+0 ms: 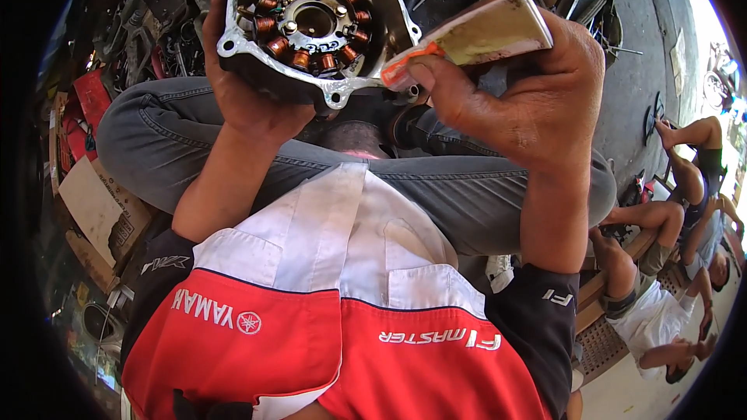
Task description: Applying sealant to a motorcycle engine case and assembling components using an impact driver.
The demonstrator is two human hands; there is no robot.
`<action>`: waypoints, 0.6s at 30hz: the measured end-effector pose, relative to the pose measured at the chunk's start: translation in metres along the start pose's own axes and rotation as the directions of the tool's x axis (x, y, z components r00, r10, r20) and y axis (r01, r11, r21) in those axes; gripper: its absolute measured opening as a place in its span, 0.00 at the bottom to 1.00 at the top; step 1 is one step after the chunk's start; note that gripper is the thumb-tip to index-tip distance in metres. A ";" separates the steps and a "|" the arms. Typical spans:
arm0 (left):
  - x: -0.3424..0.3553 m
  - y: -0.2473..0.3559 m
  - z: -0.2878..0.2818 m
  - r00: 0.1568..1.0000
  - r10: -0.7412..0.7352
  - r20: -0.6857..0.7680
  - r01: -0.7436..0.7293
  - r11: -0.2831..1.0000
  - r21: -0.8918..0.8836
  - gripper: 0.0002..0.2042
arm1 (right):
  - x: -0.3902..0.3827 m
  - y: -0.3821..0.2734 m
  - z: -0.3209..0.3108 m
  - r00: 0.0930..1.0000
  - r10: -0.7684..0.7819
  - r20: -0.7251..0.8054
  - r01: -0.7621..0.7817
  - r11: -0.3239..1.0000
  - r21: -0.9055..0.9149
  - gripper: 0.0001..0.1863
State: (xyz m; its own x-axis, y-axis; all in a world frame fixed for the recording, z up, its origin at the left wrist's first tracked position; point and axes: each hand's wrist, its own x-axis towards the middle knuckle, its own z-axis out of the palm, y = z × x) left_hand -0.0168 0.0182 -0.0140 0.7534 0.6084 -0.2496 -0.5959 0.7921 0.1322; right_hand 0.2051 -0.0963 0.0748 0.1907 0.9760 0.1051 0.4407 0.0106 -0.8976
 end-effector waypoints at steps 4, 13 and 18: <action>-0.001 0.000 -0.002 0.999 0.023 0.033 -0.022 1.000 -0.021 0.35 | 0.002 -0.006 0.005 0.997 0.052 0.060 -0.049 0.998 -0.045 0.13; 0.001 -0.001 -0.002 0.999 0.009 0.043 -0.007 0.999 -0.037 0.34 | 0.000 -0.003 0.004 0.997 0.066 0.027 -0.065 0.998 -0.018 0.13; 0.000 -0.001 -0.007 0.998 0.005 0.063 -0.004 1.000 -0.023 0.34 | 0.002 -0.002 0.001 0.997 0.019 0.076 -0.016 0.999 -0.035 0.13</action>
State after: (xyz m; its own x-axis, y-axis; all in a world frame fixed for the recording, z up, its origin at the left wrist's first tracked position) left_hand -0.0181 0.0175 -0.0205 0.7663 0.6145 -0.1875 -0.6050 0.7884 0.1114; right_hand 0.2038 -0.0945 0.0760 0.1314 0.9898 0.0552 0.4676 -0.0128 -0.8839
